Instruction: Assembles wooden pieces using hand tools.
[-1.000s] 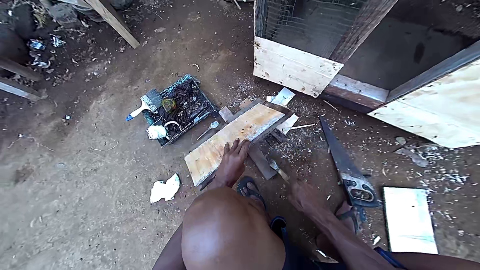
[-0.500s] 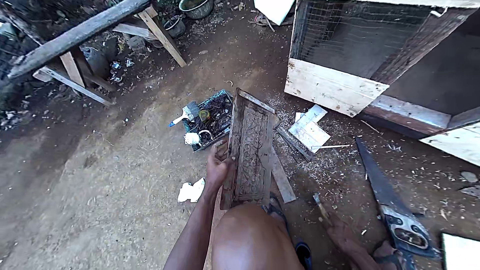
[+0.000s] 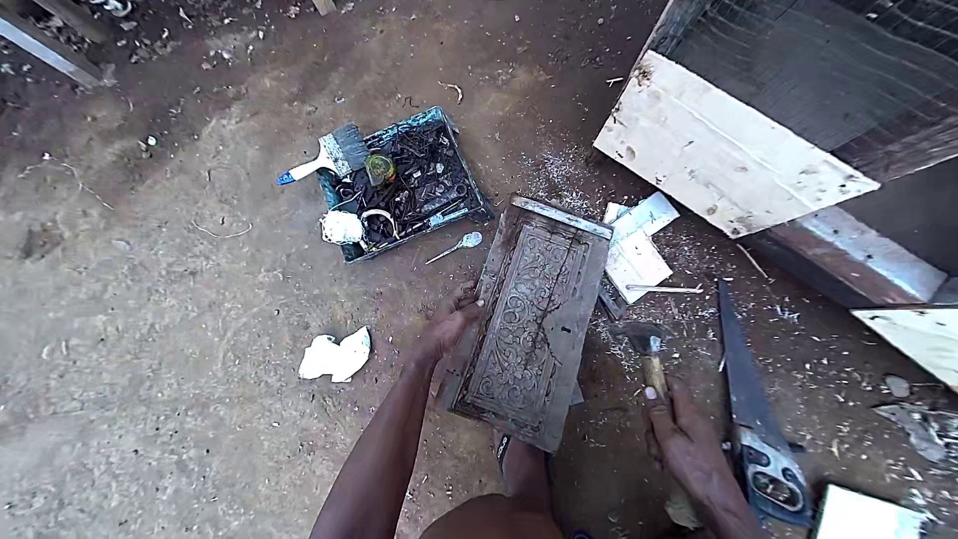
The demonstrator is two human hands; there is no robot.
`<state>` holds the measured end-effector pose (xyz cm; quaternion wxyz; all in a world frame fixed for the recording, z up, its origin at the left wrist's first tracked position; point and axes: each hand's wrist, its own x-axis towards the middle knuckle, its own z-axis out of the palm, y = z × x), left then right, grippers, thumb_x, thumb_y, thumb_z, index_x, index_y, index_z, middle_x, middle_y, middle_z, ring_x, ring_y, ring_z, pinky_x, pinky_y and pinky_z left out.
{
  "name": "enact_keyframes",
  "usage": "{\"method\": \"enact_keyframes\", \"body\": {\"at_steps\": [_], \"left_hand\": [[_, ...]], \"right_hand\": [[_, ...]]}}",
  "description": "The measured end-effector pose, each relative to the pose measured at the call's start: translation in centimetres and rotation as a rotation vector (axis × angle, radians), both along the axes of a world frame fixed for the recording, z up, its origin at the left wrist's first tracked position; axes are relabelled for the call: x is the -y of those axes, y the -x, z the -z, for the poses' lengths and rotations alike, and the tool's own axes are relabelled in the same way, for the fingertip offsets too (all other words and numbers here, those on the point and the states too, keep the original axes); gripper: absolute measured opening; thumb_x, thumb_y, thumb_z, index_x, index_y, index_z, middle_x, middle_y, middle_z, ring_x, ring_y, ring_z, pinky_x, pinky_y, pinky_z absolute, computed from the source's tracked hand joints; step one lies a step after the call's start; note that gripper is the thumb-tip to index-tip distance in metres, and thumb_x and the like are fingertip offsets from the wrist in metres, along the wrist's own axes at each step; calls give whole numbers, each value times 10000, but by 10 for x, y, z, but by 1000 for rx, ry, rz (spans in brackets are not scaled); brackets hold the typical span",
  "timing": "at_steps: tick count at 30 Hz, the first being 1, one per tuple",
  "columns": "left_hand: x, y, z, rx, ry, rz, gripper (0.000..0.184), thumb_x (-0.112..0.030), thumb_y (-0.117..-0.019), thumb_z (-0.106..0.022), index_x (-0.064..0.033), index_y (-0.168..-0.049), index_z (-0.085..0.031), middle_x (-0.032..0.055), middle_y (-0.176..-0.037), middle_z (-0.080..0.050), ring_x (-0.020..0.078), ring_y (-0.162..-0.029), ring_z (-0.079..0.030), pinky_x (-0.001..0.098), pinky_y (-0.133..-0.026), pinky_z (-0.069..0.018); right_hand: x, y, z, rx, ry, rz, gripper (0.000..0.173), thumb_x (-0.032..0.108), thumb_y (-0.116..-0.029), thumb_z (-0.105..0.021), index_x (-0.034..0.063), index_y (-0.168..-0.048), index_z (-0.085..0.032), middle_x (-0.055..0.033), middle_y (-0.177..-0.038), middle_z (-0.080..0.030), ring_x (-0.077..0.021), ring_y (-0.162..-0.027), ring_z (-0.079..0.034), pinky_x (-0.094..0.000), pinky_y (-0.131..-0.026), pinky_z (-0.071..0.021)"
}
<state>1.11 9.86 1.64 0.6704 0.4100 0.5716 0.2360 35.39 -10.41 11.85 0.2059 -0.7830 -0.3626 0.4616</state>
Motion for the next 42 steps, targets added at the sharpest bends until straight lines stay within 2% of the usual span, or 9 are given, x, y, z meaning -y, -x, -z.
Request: {"method": "enact_keyframes", "body": {"at_steps": [3,9,15,19,23,30,33,37,42], "left_hand": [[-5,-3,11,-198,-26,128,333,-266,-1053,-601,-101,-1341,-627,70,-1092,-738,147,-957,-710,372,-892,-586],[-4,-8,3,-216,-38,110,321,-215,-1053,-600,-52,-1329,-622,89,-1123,-730,139,-989,-704,359,-923,-574],[-2,-7,8,-328,-61,178,312,-272,-1065,-569,-57,-1282,-633,104,-1065,-717,180,-959,-700,425,-903,-572],[-4,-6,9,-295,-53,169,340,-280,-1029,-631,-69,-1296,-627,94,-1093,-724,173,-991,-705,424,-927,-573],[-3,-7,7,-340,-22,215,483,-314,-939,-756,-95,-1336,-588,104,-1136,-714,202,-1043,-702,464,-957,-568],[-4,-15,-2,-450,12,232,524,-325,-933,-754,-106,-1373,-573,125,-1156,-703,252,-1070,-691,507,-959,-555],[-7,-17,-4,-447,35,236,528,-318,-928,-757,-111,-1380,-577,128,-1189,-703,262,-1104,-688,516,-982,-548],[-9,-20,-3,-394,-2,219,460,-311,-926,-754,-112,-1315,-609,107,-1114,-715,242,-1026,-704,508,-915,-576],[-17,-18,12,-270,-34,198,362,-280,-944,-738,-100,-1246,-651,99,-1072,-728,219,-988,-712,491,-905,-579]], "right_hand": [[-47,22,-7,-107,31,-36,472,444,-1087,-393,145,-1447,-459,-61,-717,-574,-212,-465,-560,-404,-428,-542],[-121,65,5,-726,255,96,447,394,-1130,-307,76,-1363,-517,-70,-712,-527,-177,-440,-506,-350,-396,-518],[-181,103,28,-771,295,218,449,393,-1142,-277,43,-1278,-523,-40,-686,-495,-131,-423,-465,-297,-381,-487],[-186,110,34,-391,173,-78,377,377,-1135,-350,78,-1311,-497,-56,-687,-515,-168,-425,-506,-336,-400,-528],[-169,111,33,216,-106,-569,463,457,-1080,-407,86,-1324,-538,-38,-729,-613,-191,-599,-622,-417,-565,-543],[-168,119,33,822,-327,-953,454,389,-1051,-465,61,-1326,-618,-149,-895,-695,-308,-562,-668,-452,-490,-548],[-173,119,13,858,-294,-935,478,386,-1058,-475,32,-1356,-594,-174,-943,-701,-325,-582,-676,-468,-514,-559],[-177,120,-14,793,-569,-897,450,328,-1035,-508,-20,-1294,-627,-167,-900,-708,-286,-552,-661,-425,-458,-528],[-177,114,1,863,-578,-1017,408,265,-1018,-498,5,-1301,-634,-151,-930,-692,-280,-584,-667,-407,-468,-534]]}}
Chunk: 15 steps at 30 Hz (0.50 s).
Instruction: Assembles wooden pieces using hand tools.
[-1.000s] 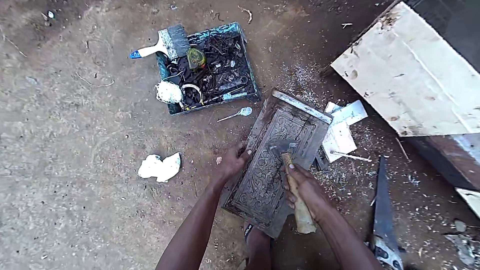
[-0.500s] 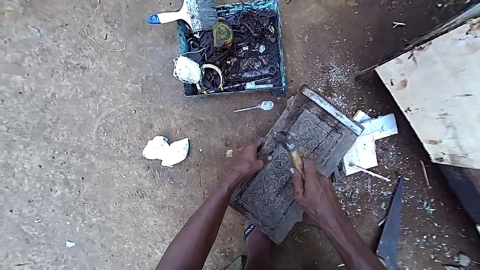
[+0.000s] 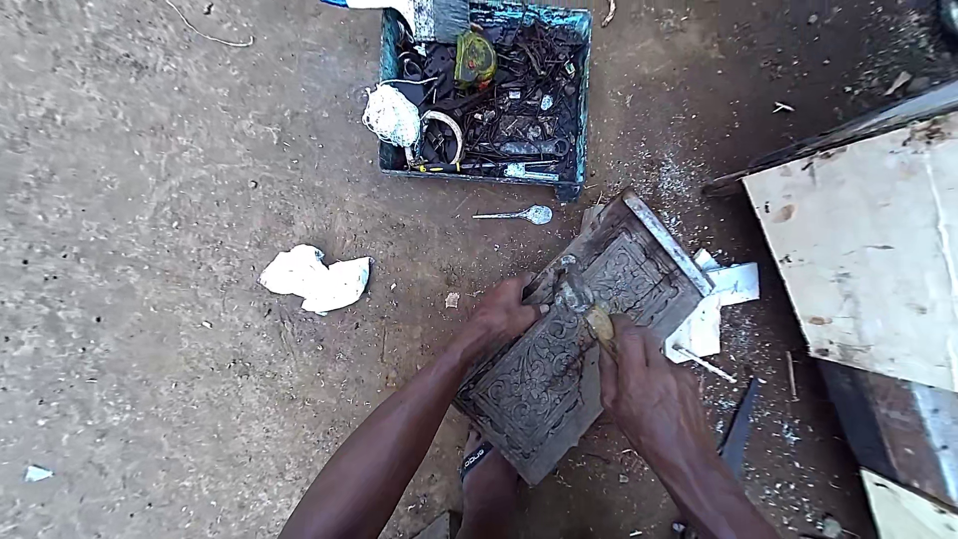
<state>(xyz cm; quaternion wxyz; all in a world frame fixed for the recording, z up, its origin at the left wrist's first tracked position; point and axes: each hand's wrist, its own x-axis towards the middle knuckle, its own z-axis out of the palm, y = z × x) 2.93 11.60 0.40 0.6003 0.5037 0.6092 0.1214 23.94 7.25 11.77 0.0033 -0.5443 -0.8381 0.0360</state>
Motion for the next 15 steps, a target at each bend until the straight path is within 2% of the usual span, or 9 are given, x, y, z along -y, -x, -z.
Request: {"method": "enact_keyframes", "body": {"at_steps": [3,6,8,10,13,15], "left_hand": [[-4,-2,1,102,-35,0,330,-262,-969,-709,-120,-1265,-666,69,-1075,-733,180,-974,-709,454,-905,-582],[-15,-10,4,154,-69,32,328,-254,-952,-719,-131,-1252,-670,58,-1029,-733,166,-928,-707,442,-875,-586],[-27,-16,7,147,-65,88,347,-263,-956,-714,-120,-1266,-652,74,-1028,-732,186,-930,-711,460,-870,-588],[-40,-24,9,115,-56,151,301,-262,-965,-709,-90,-1209,-671,101,-990,-723,219,-899,-704,480,-837,-578],[-59,-32,15,91,-44,245,301,-277,-968,-704,-78,-1191,-673,115,-976,-720,246,-892,-700,500,-832,-566],[-69,-37,18,75,-57,289,300,-292,-956,-720,-71,-1156,-683,116,-944,-715,250,-866,-694,499,-805,-562]], "right_hand": [[-3,-6,15,122,98,43,427,271,-1016,-509,18,-1347,-600,-155,-953,-690,-293,-580,-672,-438,-491,-556],[0,-14,10,119,91,80,438,294,-1009,-519,25,-1341,-611,-155,-964,-709,-291,-568,-673,-449,-485,-558],[3,-22,3,85,75,126,449,304,-1004,-527,14,-1335,-614,-157,-980,-720,-292,-575,-679,-455,-486,-559],[4,-34,-2,40,66,193,462,311,-1006,-526,-13,-1325,-607,-169,-978,-728,-293,-575,-682,-464,-481,-555],[2,-45,-6,-37,92,331,495,362,-1030,-497,-17,-1337,-582,-152,-858,-711,-306,-596,-677,-493,-510,-547],[-1,-49,-9,-100,104,379,514,422,-1053,-456,4,-1324,-578,-85,-739,-656,-242,-558,-633,-449,-491,-518]]}}
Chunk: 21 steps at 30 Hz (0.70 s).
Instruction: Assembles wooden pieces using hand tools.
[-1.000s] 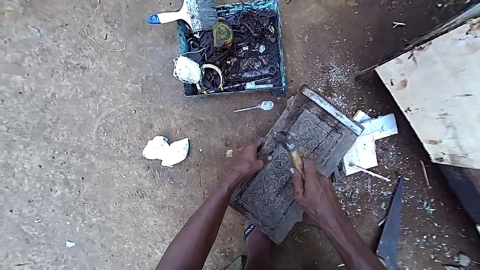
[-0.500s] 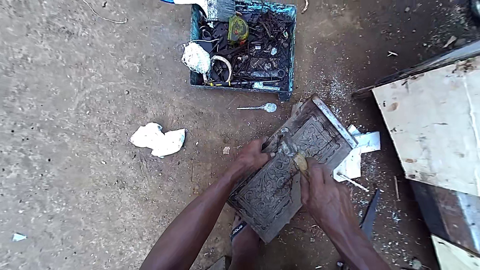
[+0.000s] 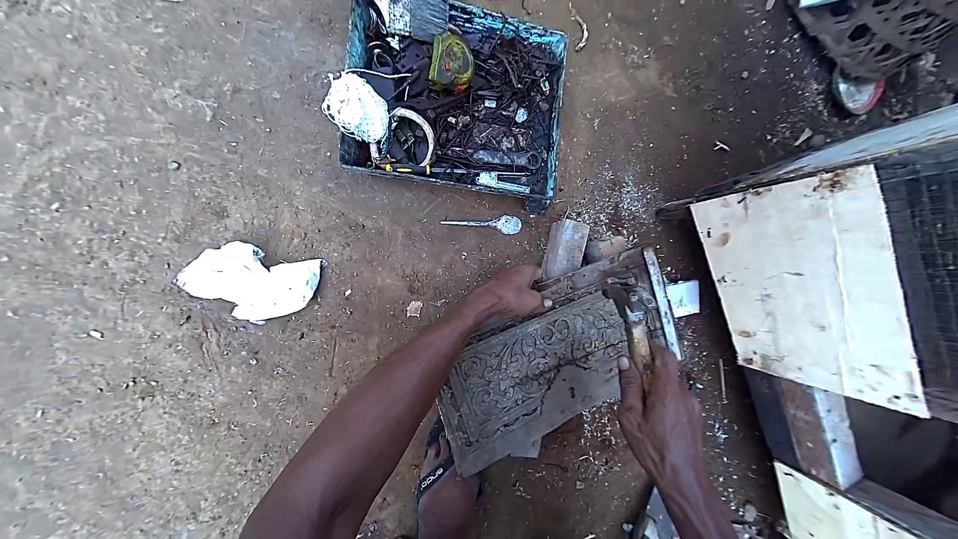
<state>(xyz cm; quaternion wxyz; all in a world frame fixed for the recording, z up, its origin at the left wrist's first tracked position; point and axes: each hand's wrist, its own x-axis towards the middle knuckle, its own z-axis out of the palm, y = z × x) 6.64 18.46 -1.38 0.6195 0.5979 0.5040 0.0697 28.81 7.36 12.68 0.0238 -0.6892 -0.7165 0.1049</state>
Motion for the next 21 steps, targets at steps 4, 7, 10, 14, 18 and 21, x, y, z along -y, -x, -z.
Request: {"method": "enact_keyframes", "body": {"at_steps": [4,7,10,14,18,21], "left_hand": [[-8,-5,-1,-63,-46,52,293,-325,-941,-734,-69,-1083,-708,120,-919,-714,274,-868,-696,536,-803,-561],[-10,-8,-14,-139,-51,75,250,-300,-945,-708,-99,-1093,-700,126,-962,-706,300,-911,-687,562,-809,-544],[-11,-13,-21,-201,-50,117,290,-306,-959,-667,-115,-1174,-698,139,-1042,-712,324,-988,-691,592,-846,-543],[-20,-2,-14,-145,-59,149,218,-284,-966,-676,-108,-1089,-712,118,-934,-702,292,-874,-680,556,-787,-538],[-31,7,-12,-169,-48,223,220,-297,-982,-674,-107,-1084,-719,115,-941,-701,282,-880,-675,550,-802,-536],[-34,4,-12,-215,-25,225,201,-289,-968,-677,-110,-1046,-725,113,-911,-698,282,-844,-672,546,-766,-535]], "right_hand": [[-7,5,-6,-104,-69,-52,515,431,-1084,-403,2,-1309,-579,-13,-677,-607,-128,-511,-573,-345,-448,-481],[-16,9,-1,-63,-62,-149,494,423,-1087,-392,10,-1266,-594,-25,-717,-634,-144,-531,-598,-349,-453,-493],[-29,4,17,136,147,-162,511,488,-1087,-356,69,-1262,-592,-67,-757,-669,-252,-601,-674,-440,-523,-545],[-46,4,5,137,314,-113,500,498,-1086,-366,91,-1280,-581,-75,-728,-653,-288,-654,-684,-490,-594,-555],[-56,14,-32,-30,243,-134,441,482,-1088,-381,147,-1316,-556,14,-662,-566,-165,-566,-593,-392,-534,-505],[-63,22,-36,-41,95,-265,486,472,-1081,-392,118,-1382,-533,17,-651,-565,-155,-531,-573,-376,-491,-491]]}}
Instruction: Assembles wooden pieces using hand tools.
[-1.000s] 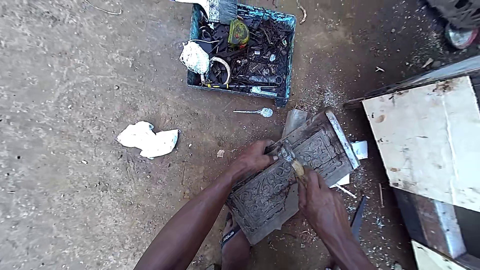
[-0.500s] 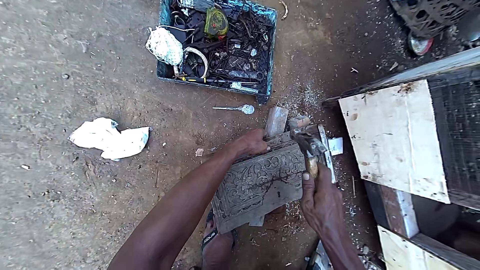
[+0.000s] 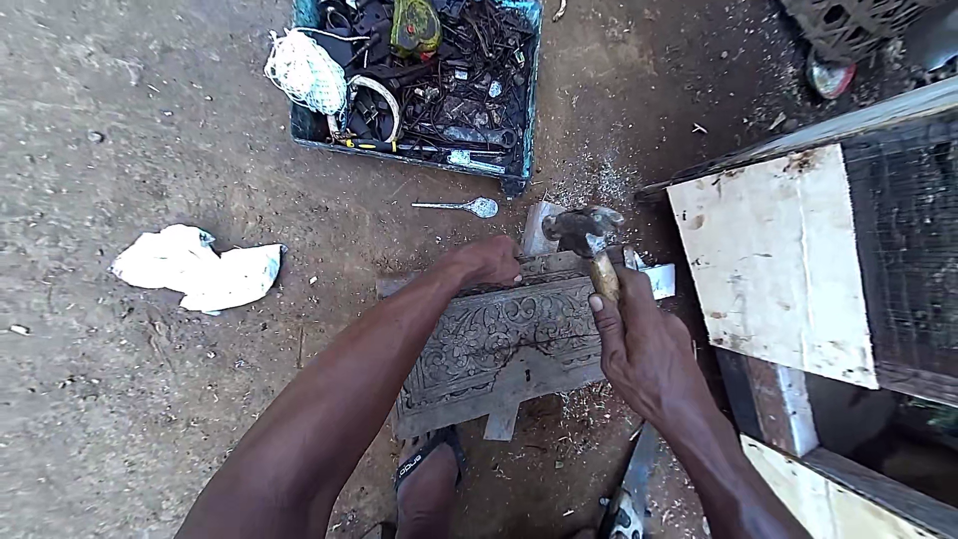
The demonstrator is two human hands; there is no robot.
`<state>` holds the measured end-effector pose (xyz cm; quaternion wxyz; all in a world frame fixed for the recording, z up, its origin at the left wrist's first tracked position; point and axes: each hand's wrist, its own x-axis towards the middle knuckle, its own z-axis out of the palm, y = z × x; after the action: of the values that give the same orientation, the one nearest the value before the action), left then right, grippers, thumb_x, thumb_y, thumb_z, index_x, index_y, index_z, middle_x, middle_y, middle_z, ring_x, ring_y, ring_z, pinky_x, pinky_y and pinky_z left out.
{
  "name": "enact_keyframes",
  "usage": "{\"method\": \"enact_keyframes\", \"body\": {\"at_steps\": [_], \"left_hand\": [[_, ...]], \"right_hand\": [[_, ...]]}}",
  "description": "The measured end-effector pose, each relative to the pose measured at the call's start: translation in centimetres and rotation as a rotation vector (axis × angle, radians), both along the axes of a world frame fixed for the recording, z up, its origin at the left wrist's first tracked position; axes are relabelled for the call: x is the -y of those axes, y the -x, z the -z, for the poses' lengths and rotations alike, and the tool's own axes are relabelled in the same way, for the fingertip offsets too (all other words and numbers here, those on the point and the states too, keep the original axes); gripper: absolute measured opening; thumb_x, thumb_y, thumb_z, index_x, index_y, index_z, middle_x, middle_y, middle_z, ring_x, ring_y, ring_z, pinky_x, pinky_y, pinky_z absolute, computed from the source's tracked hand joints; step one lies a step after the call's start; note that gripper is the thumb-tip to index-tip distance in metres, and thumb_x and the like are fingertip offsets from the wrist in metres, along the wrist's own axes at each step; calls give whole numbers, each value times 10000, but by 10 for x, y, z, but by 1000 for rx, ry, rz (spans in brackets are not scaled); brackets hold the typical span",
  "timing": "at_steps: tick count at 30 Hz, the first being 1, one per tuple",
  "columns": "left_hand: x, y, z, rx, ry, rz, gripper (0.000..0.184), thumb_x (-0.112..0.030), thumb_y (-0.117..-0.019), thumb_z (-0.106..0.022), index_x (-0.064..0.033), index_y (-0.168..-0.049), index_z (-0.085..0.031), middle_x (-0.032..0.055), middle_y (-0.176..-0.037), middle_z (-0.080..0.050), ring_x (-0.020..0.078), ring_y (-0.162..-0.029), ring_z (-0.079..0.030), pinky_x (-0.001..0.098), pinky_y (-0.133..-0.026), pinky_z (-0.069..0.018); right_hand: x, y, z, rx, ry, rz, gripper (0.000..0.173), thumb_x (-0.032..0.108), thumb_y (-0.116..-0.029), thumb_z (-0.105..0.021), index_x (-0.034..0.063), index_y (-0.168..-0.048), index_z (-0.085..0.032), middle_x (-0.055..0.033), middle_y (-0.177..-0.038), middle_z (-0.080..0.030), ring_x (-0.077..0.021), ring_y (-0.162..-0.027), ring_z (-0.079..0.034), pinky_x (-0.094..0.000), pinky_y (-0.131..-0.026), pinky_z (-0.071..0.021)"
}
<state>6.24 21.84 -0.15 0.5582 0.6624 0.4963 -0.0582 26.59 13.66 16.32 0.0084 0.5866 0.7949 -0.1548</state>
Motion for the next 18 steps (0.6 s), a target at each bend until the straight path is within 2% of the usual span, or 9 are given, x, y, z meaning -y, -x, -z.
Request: {"method": "enact_keyframes", "body": {"at_steps": [2,5,7,9,11,12,14,16,18], "left_hand": [[-1,-2,0,-29,-1,-1,190,-295,-959,-677,-115,-1000,-725,109,-878,-690,286,-821,-667,558,-739,-528],[0,-5,-2,-75,-11,-14,206,-325,-941,-683,-124,-950,-729,106,-854,-696,297,-812,-674,580,-723,-530],[1,-7,-4,-82,-21,-11,200,-320,-939,-666,-132,-961,-732,103,-879,-702,302,-838,-678,587,-735,-529],[1,-5,-5,-82,-13,-15,208,-318,-949,-666,-123,-977,-732,111,-899,-705,310,-860,-680,594,-752,-529],[1,-5,-12,-93,-3,-43,249,-330,-930,-698,-81,-932,-707,140,-898,-698,332,-860,-681,608,-747,-528],[2,-4,-19,-89,19,-58,275,-325,-928,-720,-53,-948,-690,165,-930,-692,353,-890,-678,624,-766,-522],[4,-4,-17,-86,9,-74,255,-318,-900,-732,-67,-904,-687,147,-882,-690,335,-833,-679,609,-722,-526],[3,-6,-6,-75,18,-64,213,-307,-917,-710,-97,-883,-706,116,-814,-678,302,-755,-659,584,-680,-521],[2,-7,0,-59,10,-53,169,-300,-926,-695,-135,-931,-728,91,-825,-692,280,-766,-670,575,-690,-532]], "right_hand": [[0,-3,14,86,-40,-85,481,457,-1082,-389,83,-1341,-548,-30,-698,-610,-210,-553,-613,-412,-497,-516],[0,-13,34,454,126,-134,415,427,-1099,-360,105,-1283,-547,-137,-866,-681,-343,-689,-709,-502,-606,-575],[2,-12,33,556,135,-143,393,417,-1099,-362,113,-1255,-555,-146,-885,-683,-358,-688,-707,-506,-601,-569],[7,-7,21,498,10,-160,406,418,-1089,-393,92,-1231,-589,-136,-847,-688,-340,-618,-691,-484,-537,-551],[12,0,8,322,-145,-151,436,410,-1074,-423,50,-1226,-617,-122,-817,-688,-295,-561,-668,-439,-481,-531],[15,1,5,205,-210,-151,444,398,-1071,-437,23,-1219,-623,-113,-793,-679,-263,-537,-649,-412,-458,-515],[21,-4,19,31,-275,-157,416,361,-1066,-456,-14,-1172,-600,-82,-708,-638,-201,-499,-611,-360,-430,-493],[25,-20,51,103,-175,-97,389,351,-1064,-454,-5,-1143,-591,-82,-675,-629,-224,-506,-631,-382,-453,-522],[19,-28,66,368,58,25,409,390,-1078,-411,34,-1199,-573,-133,-765,-681,-335,-651,-716,-479,-578,-579]]}}
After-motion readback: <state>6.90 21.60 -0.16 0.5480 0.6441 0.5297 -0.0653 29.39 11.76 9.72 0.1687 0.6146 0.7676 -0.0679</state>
